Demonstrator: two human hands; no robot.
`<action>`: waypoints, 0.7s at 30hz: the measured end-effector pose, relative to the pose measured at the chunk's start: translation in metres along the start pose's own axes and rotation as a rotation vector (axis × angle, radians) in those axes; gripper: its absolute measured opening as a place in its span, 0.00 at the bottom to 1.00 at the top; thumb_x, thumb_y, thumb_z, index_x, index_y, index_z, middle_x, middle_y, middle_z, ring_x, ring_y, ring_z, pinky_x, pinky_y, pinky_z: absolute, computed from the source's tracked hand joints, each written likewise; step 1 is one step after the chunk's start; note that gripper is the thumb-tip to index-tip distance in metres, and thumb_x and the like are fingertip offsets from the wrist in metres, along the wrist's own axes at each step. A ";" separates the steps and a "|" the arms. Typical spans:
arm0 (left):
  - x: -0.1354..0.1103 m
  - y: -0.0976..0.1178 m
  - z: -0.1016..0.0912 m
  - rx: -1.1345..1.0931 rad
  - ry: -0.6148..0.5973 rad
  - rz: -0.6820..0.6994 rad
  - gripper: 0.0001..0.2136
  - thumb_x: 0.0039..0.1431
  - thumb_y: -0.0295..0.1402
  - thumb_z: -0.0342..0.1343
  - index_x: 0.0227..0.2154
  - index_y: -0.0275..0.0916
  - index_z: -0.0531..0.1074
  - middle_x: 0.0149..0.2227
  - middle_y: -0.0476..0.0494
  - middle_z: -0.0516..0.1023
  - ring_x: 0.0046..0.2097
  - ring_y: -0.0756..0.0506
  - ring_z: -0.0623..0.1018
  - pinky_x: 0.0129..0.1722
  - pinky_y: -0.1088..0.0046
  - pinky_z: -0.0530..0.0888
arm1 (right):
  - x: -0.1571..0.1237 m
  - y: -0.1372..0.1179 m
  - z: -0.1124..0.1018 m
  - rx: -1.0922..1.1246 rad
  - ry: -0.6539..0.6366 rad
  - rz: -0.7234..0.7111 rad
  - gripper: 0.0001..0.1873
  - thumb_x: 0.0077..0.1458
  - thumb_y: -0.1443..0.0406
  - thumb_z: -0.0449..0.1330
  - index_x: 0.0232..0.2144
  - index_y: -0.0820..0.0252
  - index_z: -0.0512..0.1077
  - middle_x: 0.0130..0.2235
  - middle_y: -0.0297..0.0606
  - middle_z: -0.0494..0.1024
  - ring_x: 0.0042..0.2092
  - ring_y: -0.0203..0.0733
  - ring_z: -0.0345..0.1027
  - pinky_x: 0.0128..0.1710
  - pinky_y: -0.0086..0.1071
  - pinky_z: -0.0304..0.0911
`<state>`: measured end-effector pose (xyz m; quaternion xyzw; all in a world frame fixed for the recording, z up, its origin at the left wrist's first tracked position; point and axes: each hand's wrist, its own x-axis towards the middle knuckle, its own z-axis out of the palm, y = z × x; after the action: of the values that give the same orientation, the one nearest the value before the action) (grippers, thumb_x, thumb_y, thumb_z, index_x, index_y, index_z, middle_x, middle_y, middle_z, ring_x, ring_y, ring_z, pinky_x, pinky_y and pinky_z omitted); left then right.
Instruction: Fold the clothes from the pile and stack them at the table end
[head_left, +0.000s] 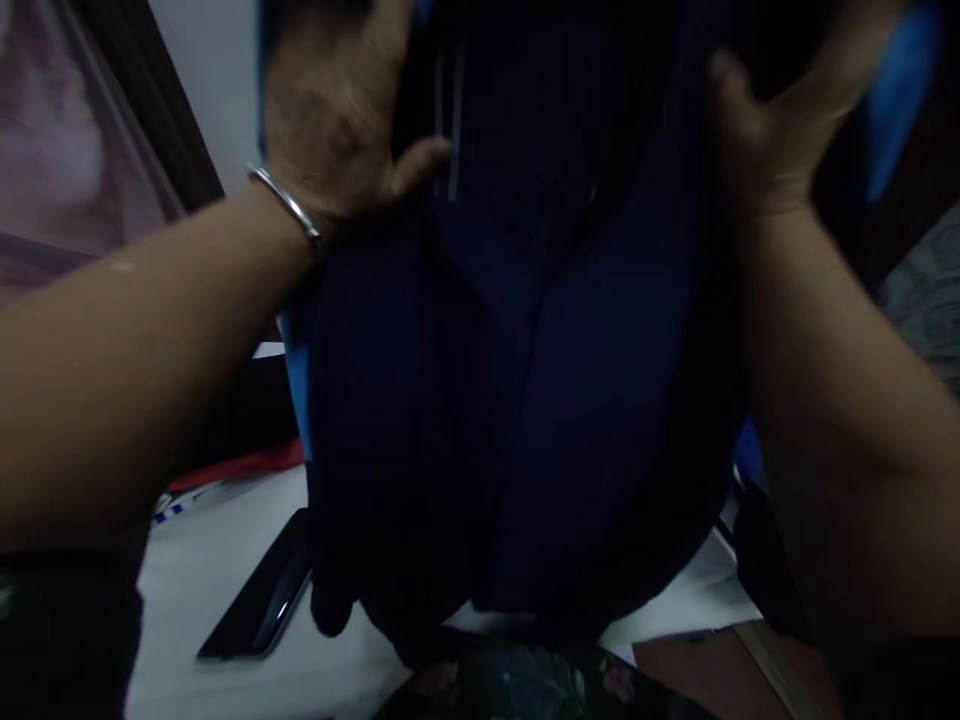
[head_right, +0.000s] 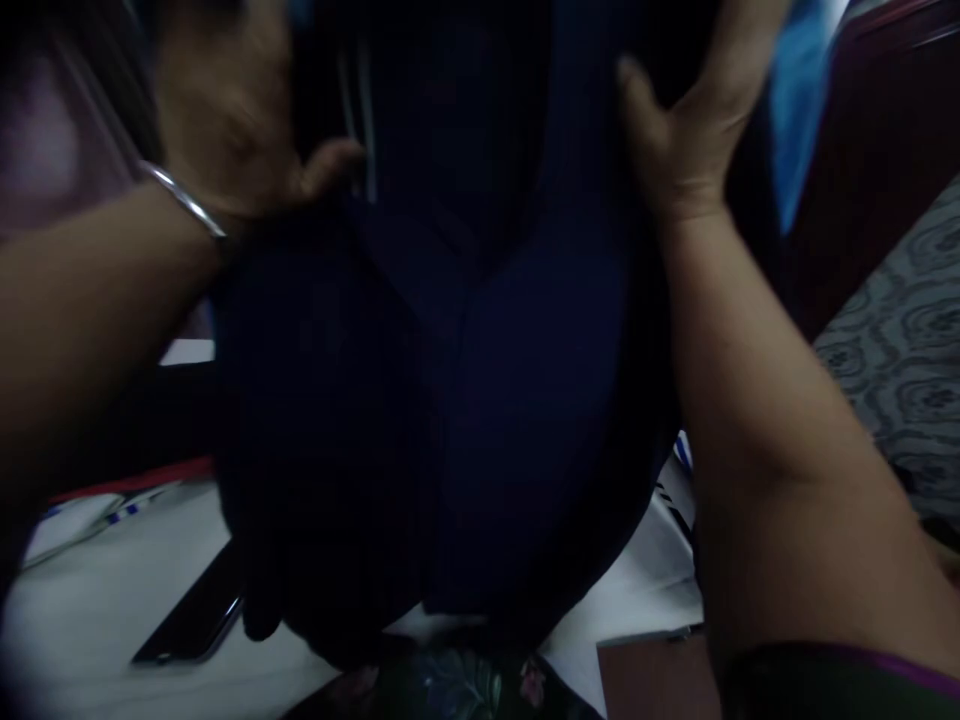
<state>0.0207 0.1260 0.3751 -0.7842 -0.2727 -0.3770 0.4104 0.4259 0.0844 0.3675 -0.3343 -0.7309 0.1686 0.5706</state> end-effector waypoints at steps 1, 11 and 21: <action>-0.006 0.005 0.020 -0.039 -0.034 -0.013 0.41 0.59 0.52 0.44 0.65 0.26 0.38 0.64 0.35 0.51 0.65 0.33 0.50 0.62 0.59 0.48 | 0.009 0.005 0.003 -0.136 0.097 -0.118 0.19 0.56 0.56 0.55 0.46 0.57 0.71 0.63 0.26 0.57 0.66 0.44 0.29 0.56 0.31 0.51; -0.189 0.102 0.198 -0.549 -0.970 -0.143 0.20 0.60 0.40 0.47 0.52 0.40 0.69 0.54 0.38 0.72 0.55 0.40 0.71 0.54 0.64 0.66 | -0.151 0.190 0.164 -0.362 0.081 0.476 0.07 0.53 0.64 0.59 0.36 0.59 0.72 0.47 0.35 0.75 0.57 0.45 0.62 0.58 0.48 0.54; -0.325 0.140 0.128 -0.510 -1.055 -0.435 0.22 0.57 0.41 0.47 0.51 0.38 0.71 0.60 0.38 0.65 0.62 0.39 0.62 0.61 0.61 0.59 | -0.328 0.169 0.171 -0.417 -0.182 0.687 0.08 0.51 0.62 0.62 0.36 0.42 0.74 0.48 0.36 0.75 0.59 0.55 0.59 0.58 0.65 0.52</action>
<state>-0.0131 0.1239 0.0007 -0.8645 -0.4937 -0.0670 -0.0658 0.3552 0.0055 -0.0251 -0.6511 -0.6428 0.2263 0.3342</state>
